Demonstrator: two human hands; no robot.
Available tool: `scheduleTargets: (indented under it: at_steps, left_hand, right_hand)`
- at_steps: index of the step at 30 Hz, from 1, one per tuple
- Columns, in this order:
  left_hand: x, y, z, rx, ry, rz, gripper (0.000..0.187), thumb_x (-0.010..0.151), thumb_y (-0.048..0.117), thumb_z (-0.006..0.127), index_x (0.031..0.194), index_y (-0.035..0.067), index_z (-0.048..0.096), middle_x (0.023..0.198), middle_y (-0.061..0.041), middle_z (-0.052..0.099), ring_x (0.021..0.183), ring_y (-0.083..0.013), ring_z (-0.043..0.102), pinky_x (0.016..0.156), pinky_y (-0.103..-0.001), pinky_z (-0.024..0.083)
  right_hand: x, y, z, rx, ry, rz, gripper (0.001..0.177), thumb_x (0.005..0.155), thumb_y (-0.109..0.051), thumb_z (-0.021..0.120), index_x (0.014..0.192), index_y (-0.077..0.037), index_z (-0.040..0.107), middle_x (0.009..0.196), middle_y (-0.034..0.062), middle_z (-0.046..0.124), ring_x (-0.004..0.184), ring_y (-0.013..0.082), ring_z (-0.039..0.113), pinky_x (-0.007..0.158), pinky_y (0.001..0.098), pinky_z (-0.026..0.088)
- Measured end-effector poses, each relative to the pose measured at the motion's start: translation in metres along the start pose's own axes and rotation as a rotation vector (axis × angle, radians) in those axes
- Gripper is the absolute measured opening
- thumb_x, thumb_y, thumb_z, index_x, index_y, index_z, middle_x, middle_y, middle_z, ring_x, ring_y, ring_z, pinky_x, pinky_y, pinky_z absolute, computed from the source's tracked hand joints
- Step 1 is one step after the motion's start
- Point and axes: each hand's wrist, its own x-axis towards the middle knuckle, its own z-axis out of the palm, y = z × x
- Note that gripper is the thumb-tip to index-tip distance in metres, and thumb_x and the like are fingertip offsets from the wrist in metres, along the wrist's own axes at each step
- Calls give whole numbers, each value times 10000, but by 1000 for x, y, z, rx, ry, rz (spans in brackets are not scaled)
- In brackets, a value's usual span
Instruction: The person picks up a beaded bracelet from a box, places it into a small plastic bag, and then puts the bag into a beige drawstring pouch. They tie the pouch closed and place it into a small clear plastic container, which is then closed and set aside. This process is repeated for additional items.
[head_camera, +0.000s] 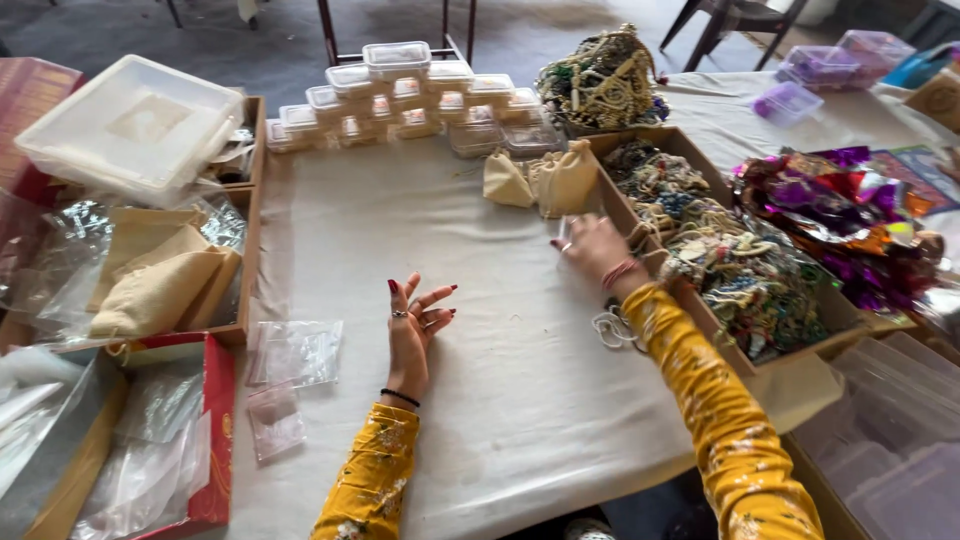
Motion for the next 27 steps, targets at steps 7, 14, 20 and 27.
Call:
scheduleTargets:
  at_steps: [7, 14, 20, 27]
  left_hand:
    - [5, -26, 0, 199, -96, 78, 892, 959, 643, 477, 1549, -9, 325, 1163, -187, 736, 857, -156, 696, 841, -311, 587]
    - [-24, -16, 20, 1078, -286, 428, 914, 824, 345, 788, 1539, -8, 340, 1431, -190, 538, 1217, -325, 550, 1030, -423, 473]
    - [-40, -13, 34, 1363, -334, 582, 1018, 751, 417, 849, 1506, -31, 334, 1491, -203, 463, 1303, -377, 458, 1102, -453, 385]
    - [-39, -11, 37, 1383, -228, 564, 1033, 693, 475, 877, 1479, 3, 401, 1398, -172, 526, 1250, -368, 516, 1044, -449, 439]
  right_hand:
    - [-101, -120, -41, -78, 200, -53, 781, 960, -646, 519, 1283, 62, 591, 1208, 269, 628, 1085, 423, 605, 812, 466, 586]
    - [-112, -155, -39, 129, 180, -28, 594, 993, -530, 597, 1166, 35, 658, 1095, 168, 670, 1101, 320, 639, 761, 416, 601]
    - [-116, -141, -54, 61, 297, -11, 737, 841, -575, 705, 1177, 80, 673, 1044, 180, 660, 1014, 320, 633, 724, 414, 581]
    - [-129, -147, -52, 214, 184, -67, 661, 879, -533, 694, 1225, 30, 687, 1103, 146, 651, 1043, 293, 628, 840, 414, 559]
